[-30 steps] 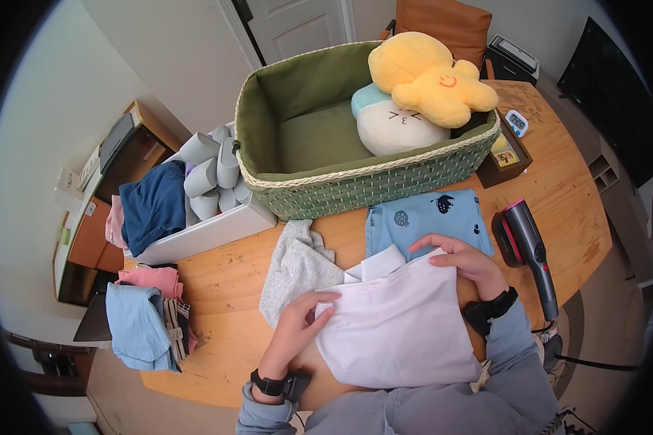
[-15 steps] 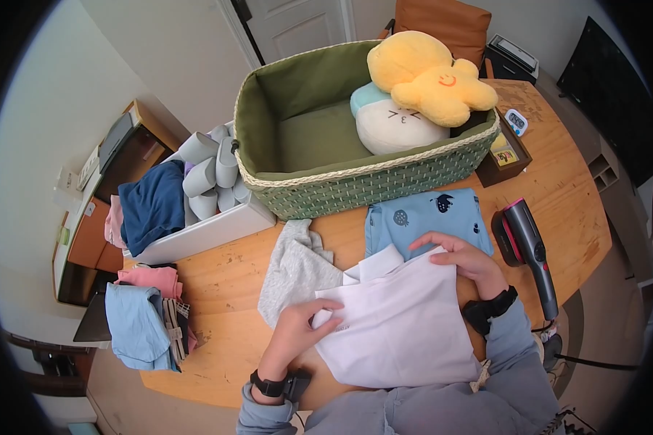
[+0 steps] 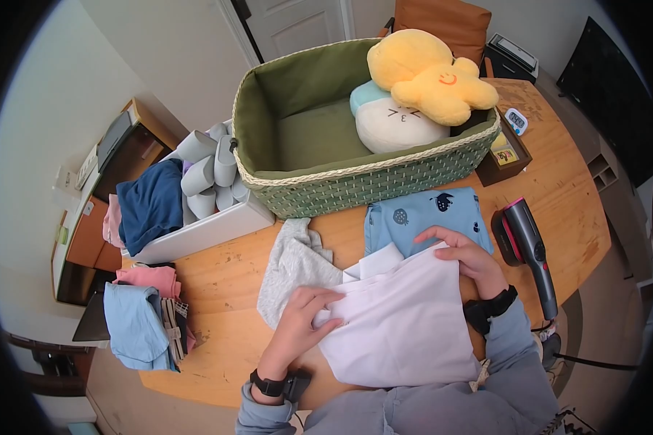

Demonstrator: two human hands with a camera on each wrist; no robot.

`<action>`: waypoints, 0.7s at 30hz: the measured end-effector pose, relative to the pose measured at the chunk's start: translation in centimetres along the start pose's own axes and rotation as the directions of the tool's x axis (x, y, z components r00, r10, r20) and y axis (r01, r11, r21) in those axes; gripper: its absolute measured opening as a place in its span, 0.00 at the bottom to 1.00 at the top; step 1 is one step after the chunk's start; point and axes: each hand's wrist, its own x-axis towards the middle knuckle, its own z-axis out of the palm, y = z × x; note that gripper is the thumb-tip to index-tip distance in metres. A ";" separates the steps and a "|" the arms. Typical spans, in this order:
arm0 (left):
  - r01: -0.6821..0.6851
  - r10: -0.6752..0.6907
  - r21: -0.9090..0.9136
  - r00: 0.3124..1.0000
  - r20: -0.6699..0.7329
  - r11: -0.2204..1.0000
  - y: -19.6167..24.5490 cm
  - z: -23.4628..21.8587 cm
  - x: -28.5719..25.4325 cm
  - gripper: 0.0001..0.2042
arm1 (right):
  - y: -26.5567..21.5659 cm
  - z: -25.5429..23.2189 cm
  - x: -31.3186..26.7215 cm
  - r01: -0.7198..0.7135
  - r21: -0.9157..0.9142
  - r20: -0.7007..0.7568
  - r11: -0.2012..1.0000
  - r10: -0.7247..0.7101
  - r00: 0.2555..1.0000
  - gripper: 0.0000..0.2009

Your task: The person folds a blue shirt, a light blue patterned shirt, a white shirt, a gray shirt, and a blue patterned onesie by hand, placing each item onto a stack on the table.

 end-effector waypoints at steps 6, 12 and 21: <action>0.110 -0.111 0.014 0.990 0.087 0.994 -0.1 -0.2 -0.3 0.14 | -0.3 0.2 -0.2 0.021 0.008 0.031 1.000 -0.021 0.999 0.22; 0.131 -0.130 0.001 0.984 0.118 0.991 -0.1 -0.3 -0.5 0.11 | 0.0 -0.4 -0.4 0.071 0.054 0.081 0.996 -0.075 0.994 0.25; -0.037 0.032 0.082 0.997 0.066 0.996 -0.2 -0.1 0.0 0.09 | 0.1 -0.5 -0.3 0.060 0.082 0.086 0.995 -0.067 0.994 0.26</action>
